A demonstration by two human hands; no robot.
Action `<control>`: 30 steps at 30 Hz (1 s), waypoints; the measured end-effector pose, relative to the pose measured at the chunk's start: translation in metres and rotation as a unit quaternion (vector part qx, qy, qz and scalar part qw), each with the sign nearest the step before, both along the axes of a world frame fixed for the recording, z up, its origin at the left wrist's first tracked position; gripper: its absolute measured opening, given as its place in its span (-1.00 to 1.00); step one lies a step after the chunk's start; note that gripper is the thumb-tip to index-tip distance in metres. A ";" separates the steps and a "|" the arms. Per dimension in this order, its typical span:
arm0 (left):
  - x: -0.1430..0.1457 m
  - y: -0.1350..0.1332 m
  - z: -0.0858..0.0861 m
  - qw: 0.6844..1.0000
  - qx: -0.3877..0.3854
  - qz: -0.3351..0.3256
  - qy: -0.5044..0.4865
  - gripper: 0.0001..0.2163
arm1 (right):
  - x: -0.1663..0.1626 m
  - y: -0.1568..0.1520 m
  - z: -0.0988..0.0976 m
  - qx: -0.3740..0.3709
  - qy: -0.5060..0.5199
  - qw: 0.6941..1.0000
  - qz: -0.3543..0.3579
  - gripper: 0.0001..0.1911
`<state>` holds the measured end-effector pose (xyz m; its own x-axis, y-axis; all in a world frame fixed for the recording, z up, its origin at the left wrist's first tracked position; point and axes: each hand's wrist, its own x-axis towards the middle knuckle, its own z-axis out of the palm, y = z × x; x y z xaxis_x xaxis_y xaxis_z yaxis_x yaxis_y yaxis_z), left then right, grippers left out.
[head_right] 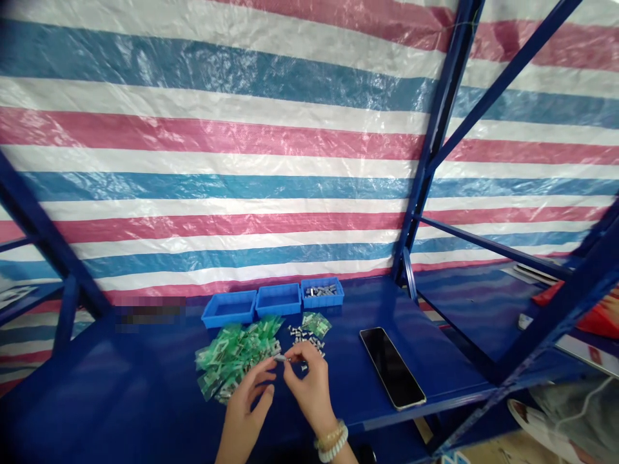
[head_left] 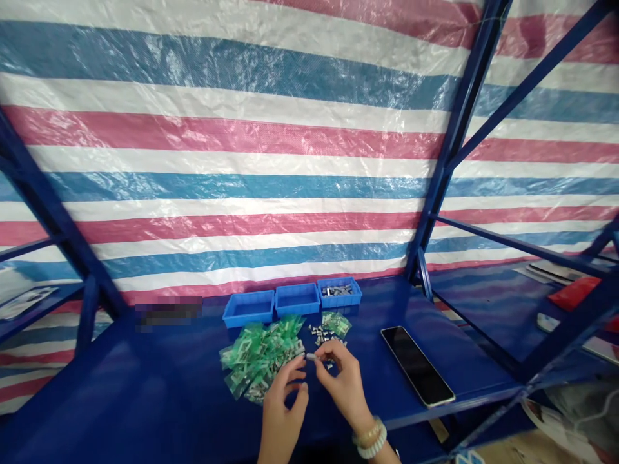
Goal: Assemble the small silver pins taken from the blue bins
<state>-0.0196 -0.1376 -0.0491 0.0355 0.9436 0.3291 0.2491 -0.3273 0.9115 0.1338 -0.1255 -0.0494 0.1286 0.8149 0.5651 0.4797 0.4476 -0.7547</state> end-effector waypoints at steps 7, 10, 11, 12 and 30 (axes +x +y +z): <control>0.021 -0.026 0.024 0.938 -0.218 -0.104 -0.250 -0.65 | -0.001 -0.032 0.034 0.086 0.063 0.992 0.073 -0.65; 0.020 -0.028 0.019 0.892 -0.274 -0.126 -0.335 -0.66 | -0.001 -0.035 0.039 0.084 0.031 0.991 0.096 -0.62; 0.018 -0.027 0.015 0.884 -0.280 -0.129 -0.352 -0.67 | 0.000 -0.034 0.039 0.079 0.030 0.991 0.104 -0.63; 0.017 -0.027 0.011 0.881 -0.278 -0.124 -0.362 -0.66 | 0.000 -0.033 0.038 0.075 0.038 0.990 0.109 -0.64; 0.022 -0.023 -0.010 0.977 0.203 0.039 0.040 -0.66 | -0.011 -0.017 -0.017 -0.063 0.466 0.864 0.181 -0.79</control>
<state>0.0028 -0.1609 -0.0589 0.0086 0.7360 0.6769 0.3530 -0.6356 0.6866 0.1231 -0.1421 -0.0659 0.2031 0.9444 0.2586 -0.5162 0.3277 -0.7913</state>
